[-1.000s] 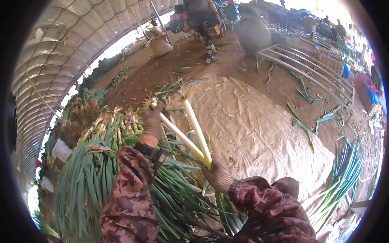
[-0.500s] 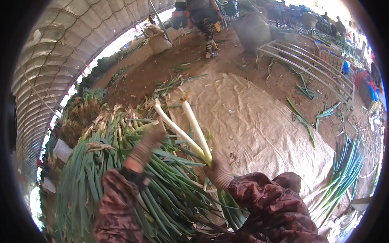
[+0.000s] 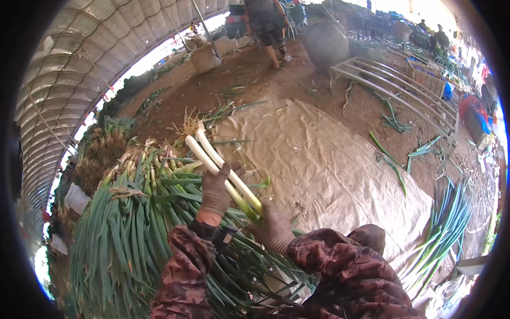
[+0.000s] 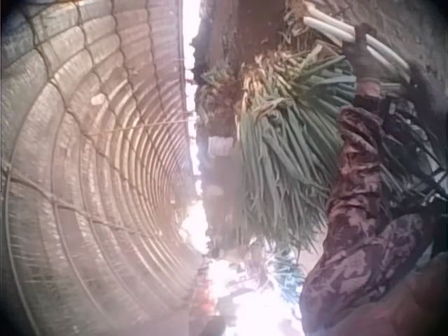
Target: Picking up green onions from a pile, scraping the roots and outer layers to clean them, and sorting them into a separate pile.
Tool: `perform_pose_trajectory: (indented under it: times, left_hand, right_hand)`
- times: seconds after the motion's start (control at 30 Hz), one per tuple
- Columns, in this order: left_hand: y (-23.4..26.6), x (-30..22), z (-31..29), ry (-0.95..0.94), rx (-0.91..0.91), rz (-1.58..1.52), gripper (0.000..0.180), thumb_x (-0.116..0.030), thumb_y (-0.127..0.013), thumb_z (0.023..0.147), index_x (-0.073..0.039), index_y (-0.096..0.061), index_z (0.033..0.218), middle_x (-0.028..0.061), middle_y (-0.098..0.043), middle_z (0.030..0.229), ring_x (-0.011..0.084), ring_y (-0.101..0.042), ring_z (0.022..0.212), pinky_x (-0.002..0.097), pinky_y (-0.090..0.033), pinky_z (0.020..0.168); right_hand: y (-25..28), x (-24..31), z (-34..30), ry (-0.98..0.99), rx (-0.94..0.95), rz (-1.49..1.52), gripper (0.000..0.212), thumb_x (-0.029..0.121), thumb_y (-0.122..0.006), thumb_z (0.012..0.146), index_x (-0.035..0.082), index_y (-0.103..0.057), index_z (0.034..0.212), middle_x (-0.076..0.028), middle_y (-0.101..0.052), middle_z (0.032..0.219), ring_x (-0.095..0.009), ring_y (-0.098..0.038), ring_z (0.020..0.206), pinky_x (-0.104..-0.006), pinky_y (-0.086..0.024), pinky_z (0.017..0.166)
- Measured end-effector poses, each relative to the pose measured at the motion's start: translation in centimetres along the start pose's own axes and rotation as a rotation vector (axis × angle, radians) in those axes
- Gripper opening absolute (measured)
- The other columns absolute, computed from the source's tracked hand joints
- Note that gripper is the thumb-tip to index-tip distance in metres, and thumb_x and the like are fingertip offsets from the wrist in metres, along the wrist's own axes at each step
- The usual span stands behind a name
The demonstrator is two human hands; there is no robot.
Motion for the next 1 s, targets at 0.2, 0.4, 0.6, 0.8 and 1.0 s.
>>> perform_pose_trajectory:
  times: [0.2, 0.4, 0.6, 0.8, 1.0]
  left_hand:
    - [0.4, -3.5, -1.6, 0.066, 0.036, -0.156, 0.028, -0.018, -0.069, 0.093, 0.000, -0.055, 0.110, 0.0115, -0.065, 0.088, 0.0288, -0.068, 0.082, 0.0432, -0.060, 0.078]
    - [-1.5, -5.6, -4.0, 0.080, 0.159, -0.114, 0.025, -0.018, -0.071, 0.091, -0.001, -0.060, 0.106, 0.0095, -0.067, 0.085, 0.0220, -0.067, 0.077, 0.0358, -0.058, 0.073]
    - [-8.5, -8.4, -7.3, -0.501, 0.476, 0.303, 0.023, -0.010, -0.072, 0.087, -0.001, -0.063, 0.106, 0.0063, -0.068, 0.092, 0.0174, -0.067, 0.080, 0.0305, -0.057, 0.074]
    - [-13.6, -3.5, -10.3, 0.191, 0.580, -0.184, 0.022, -0.005, -0.076, 0.082, -0.001, -0.065, 0.101, 0.0057, -0.070, 0.090, 0.0184, -0.068, 0.085, 0.0308, -0.057, 0.079]
    - [-13.3, -4.4, -11.2, -0.242, 0.473, 0.709, 0.065, -0.015, -0.076, 0.083, 0.005, -0.042, 0.135, 0.0216, -0.059, 0.122, 0.0329, -0.058, 0.115, 0.0391, -0.045, 0.101]
  right_hand:
    - [2.9, 3.8, -0.2, 0.350, -0.142, -0.099, 0.058, 0.026, -0.081, 0.073, 0.002, -0.055, 0.119, -0.020, -0.063, 0.104, -0.040, -0.062, 0.096, -0.0477, -0.050, 0.083]
    - [12.2, 15.1, 1.3, 0.840, -0.379, -0.490, 0.056, 0.010, -0.076, 0.068, 0.011, -0.060, 0.121, -0.009, -0.063, 0.116, -0.032, -0.053, 0.124, -0.0456, -0.044, 0.103]
    - [10.4, 21.5, -0.6, 1.519, -0.046, -1.170, 0.040, 0.019, -0.066, 0.071, 0.025, -0.061, 0.111, 0.001, -0.055, 0.128, -0.031, -0.038, 0.141, -0.0523, -0.024, 0.120]
    - [8.9, 21.0, 0.1, 1.567, 0.198, -1.325, 0.020, 0.023, -0.065, 0.071, 0.023, -0.064, 0.091, 0.000, -0.065, 0.103, -0.029, -0.055, 0.123, -0.0487, -0.037, 0.109]
    - [18.1, 17.6, 9.9, 0.698, 0.216, -2.096, 0.004, 0.019, -0.072, 0.074, 0.018, -0.069, 0.075, 0.003, -0.065, 0.072, -0.021, -0.067, 0.072, -0.0417, -0.052, 0.064]
Point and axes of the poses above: each hand's wrist, its own z-axis towards the middle knuckle, its own y-axis out of the back of the hand, x = y × z, the point moved 9 cm from there along z, towards the middle knuckle
